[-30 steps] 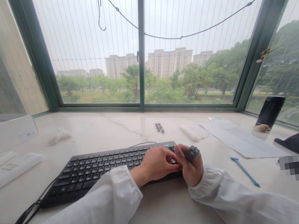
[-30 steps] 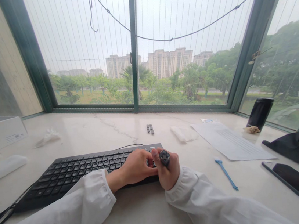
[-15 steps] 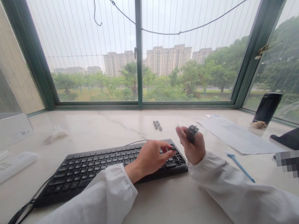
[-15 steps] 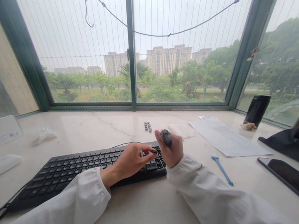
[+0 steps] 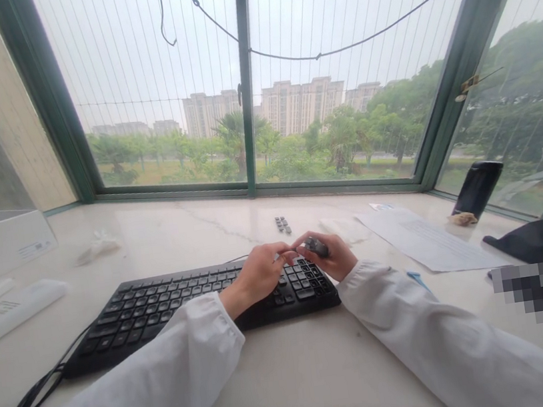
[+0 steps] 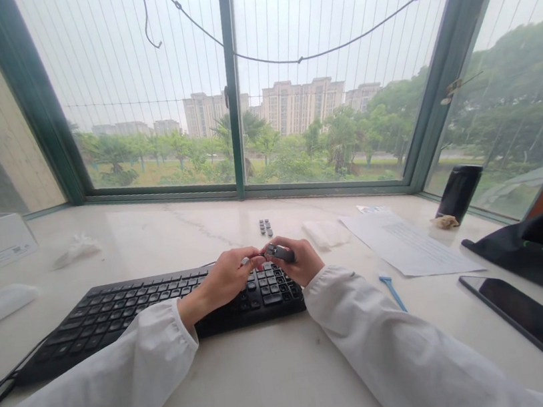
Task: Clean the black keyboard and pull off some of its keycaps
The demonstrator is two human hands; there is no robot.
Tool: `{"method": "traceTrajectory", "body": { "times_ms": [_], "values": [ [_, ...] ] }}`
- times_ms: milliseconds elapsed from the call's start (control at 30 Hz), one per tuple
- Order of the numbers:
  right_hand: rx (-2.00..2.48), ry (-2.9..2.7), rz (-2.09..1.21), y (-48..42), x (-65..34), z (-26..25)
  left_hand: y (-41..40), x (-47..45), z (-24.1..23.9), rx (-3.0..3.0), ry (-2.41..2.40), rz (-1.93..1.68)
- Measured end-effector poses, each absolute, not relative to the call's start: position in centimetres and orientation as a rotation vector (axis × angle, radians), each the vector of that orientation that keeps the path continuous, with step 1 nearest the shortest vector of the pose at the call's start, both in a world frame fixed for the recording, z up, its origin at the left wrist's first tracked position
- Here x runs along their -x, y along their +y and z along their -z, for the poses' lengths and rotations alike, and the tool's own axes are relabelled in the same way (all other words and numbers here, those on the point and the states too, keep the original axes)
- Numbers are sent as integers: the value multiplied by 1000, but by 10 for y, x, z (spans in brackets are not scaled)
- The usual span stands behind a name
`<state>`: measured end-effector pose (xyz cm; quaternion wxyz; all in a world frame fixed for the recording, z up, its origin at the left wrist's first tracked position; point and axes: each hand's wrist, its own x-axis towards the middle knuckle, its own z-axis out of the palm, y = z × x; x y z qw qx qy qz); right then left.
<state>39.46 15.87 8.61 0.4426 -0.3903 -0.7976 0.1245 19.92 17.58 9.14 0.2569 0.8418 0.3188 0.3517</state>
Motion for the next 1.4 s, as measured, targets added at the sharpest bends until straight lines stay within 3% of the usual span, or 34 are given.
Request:
{"method": "traceTrajectory", "body": {
  "times_ms": [1400],
  "values": [
    [1119,-1762,-158,160,-390,-79,179,-198,-98,-1905,881,-1057]
  ]
}}
